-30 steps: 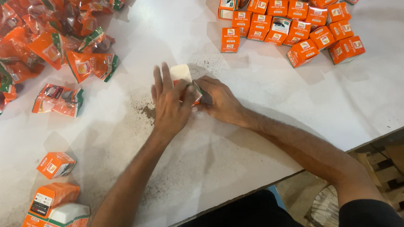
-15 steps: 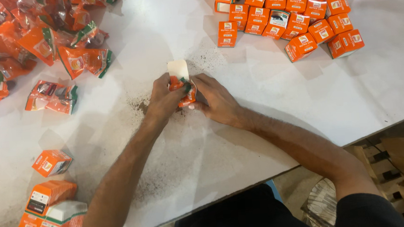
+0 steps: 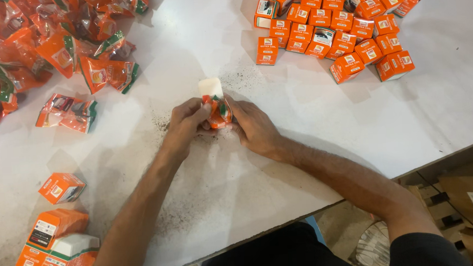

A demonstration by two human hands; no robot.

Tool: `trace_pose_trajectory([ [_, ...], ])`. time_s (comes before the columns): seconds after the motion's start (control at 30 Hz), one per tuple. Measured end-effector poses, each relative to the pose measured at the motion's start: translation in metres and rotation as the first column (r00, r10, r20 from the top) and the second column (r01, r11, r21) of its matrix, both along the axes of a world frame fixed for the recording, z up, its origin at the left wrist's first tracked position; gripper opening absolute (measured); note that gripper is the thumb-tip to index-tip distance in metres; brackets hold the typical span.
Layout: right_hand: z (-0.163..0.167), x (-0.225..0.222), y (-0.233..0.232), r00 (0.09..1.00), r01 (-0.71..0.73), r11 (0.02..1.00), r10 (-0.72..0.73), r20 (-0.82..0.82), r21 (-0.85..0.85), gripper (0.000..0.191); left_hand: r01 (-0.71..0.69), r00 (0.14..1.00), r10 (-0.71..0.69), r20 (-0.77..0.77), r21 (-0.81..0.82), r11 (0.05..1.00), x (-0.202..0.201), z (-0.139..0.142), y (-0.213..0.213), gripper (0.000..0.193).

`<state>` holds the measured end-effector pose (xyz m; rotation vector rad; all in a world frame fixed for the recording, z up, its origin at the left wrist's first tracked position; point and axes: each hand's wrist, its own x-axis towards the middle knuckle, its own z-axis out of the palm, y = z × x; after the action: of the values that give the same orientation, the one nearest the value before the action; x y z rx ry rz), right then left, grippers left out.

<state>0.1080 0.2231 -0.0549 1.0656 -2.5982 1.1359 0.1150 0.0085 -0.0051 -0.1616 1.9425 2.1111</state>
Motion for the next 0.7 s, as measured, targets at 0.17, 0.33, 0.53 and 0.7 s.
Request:
trace_pose_trajectory([
  [0.17, 0.002, 0.001, -0.001, 1.000, -0.017, 0.999, 0.016, -0.017, -0.030, 0.077, 0.113, 0.987, -0.076, 0.138, -0.286, 0.952, -0.032, 0.010, 0.011, 0.030],
  [0.33, 0.007, 0.003, -0.003, 1.000, -0.001, 1.000, 0.002, 0.010, -0.021, 0.080, 0.127, 0.992, -0.098, 0.082, -0.622, 0.773, -0.034, 0.015, 0.020, 0.029],
  [0.53, 0.009, 0.000, -0.002, 1.000, 0.015, 1.000, -0.015, 0.005, 0.005, 0.076, 0.037, 0.999, -0.039, 0.001, -0.354, 0.935, -0.018, 0.018, 0.013, 0.026],
  [0.7, 0.008, -0.001, -0.002, 1.000, 0.016, 1.000, -0.016, -0.014, -0.006, 0.076, -0.028, 0.986, -0.039, -0.161, -0.392, 0.920, 0.005, 0.006, 0.014, 0.031],
])
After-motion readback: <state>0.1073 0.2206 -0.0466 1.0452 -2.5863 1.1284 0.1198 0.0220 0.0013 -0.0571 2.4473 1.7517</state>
